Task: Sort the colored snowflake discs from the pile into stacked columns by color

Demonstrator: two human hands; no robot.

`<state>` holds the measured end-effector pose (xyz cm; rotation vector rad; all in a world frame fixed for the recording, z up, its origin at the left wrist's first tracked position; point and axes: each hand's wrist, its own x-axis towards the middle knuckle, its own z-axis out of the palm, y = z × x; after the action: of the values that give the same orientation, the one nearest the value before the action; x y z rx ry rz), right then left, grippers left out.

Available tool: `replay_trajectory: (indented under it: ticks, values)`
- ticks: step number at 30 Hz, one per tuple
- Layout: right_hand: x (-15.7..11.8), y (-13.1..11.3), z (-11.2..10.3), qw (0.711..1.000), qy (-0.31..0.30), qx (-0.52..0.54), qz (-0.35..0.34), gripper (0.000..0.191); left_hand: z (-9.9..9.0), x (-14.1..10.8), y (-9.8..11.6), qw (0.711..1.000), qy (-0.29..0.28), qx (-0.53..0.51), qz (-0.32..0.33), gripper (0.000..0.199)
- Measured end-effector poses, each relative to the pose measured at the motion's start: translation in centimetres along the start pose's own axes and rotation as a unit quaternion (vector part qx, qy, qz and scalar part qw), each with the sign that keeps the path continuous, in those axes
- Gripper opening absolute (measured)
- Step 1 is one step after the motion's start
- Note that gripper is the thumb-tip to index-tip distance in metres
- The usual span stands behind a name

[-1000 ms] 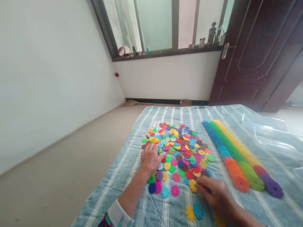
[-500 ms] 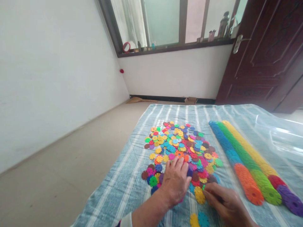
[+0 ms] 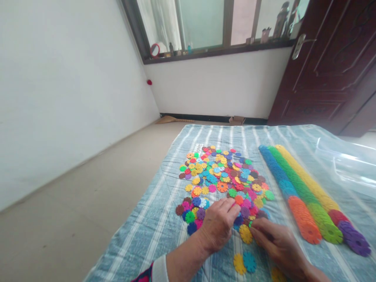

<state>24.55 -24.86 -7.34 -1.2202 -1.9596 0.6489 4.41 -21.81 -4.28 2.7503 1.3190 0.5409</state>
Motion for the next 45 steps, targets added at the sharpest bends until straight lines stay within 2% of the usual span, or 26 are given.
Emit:
replay_trajectory:
  ticks: [5, 12, 17, 22, 26, 29, 33, 36, 40, 45]
  values:
    - [0.4, 0.1, -0.5, 0.999, -0.042, -0.019, -0.018, 0.029, 0.1, -0.1, -0.3, 1.000, 0.014, -0.014, 0.007, 0.035]
    - [0.6, 0.0, -0.6, 0.999, -0.039, -0.015, -0.011, 0.029, 0.2, 0.2, -0.6, 0.997, 0.064, -0.035, 0.012, 0.031]
    - [0.8, -0.2, -0.7, 0.999, -0.046, -0.009, -0.019, 0.027, -0.3, 0.4, -0.9, 0.995, 0.091, -0.028, -0.038, 0.017]
    - [1.2, -0.7, -0.5, 1.000, -0.014, 0.010, -0.004, 0.025, -0.6, 0.8, -1.6, 0.993, 0.085, 0.011, -0.081, 0.022]
    - [1.8, -1.1, -0.7, 0.999, -0.008, 0.038, 0.006, 0.019, -1.2, 2.2, -3.3, 0.987, 0.102, 0.069, -0.104, 0.019]
    - [2.1, -1.0, -0.8, 0.999, -0.006, 0.039, 0.016, 0.017, -1.7, 3.9, -4.7, 0.980, 0.081, 0.112, -0.142, 0.018]
    - [2.2, -0.8, -0.7, 0.999, 0.010, 0.039, 0.019, 0.014, -1.9, 5.3, -5.8, 0.979, 0.034, 0.127, -0.156, 0.022]
    - [2.3, -0.7, -0.6, 0.999, 0.015, 0.049, 0.009, 0.013, -1.6, 5.5, -6.4, 0.980, 0.032, 0.107, -0.162, 0.023]
    - [2.5, -0.7, -0.7, 0.998, 0.013, 0.054, -0.005, 0.013, -1.1, 5.3, -7.1, 0.981, 0.083, 0.045, -0.168, 0.017]
    - [2.4, -0.8, -0.6, 0.998, 0.017, 0.055, -0.008, 0.015, -1.7, 5.0, -6.8, 0.964, 0.139, -0.106, -0.200, 0.019]
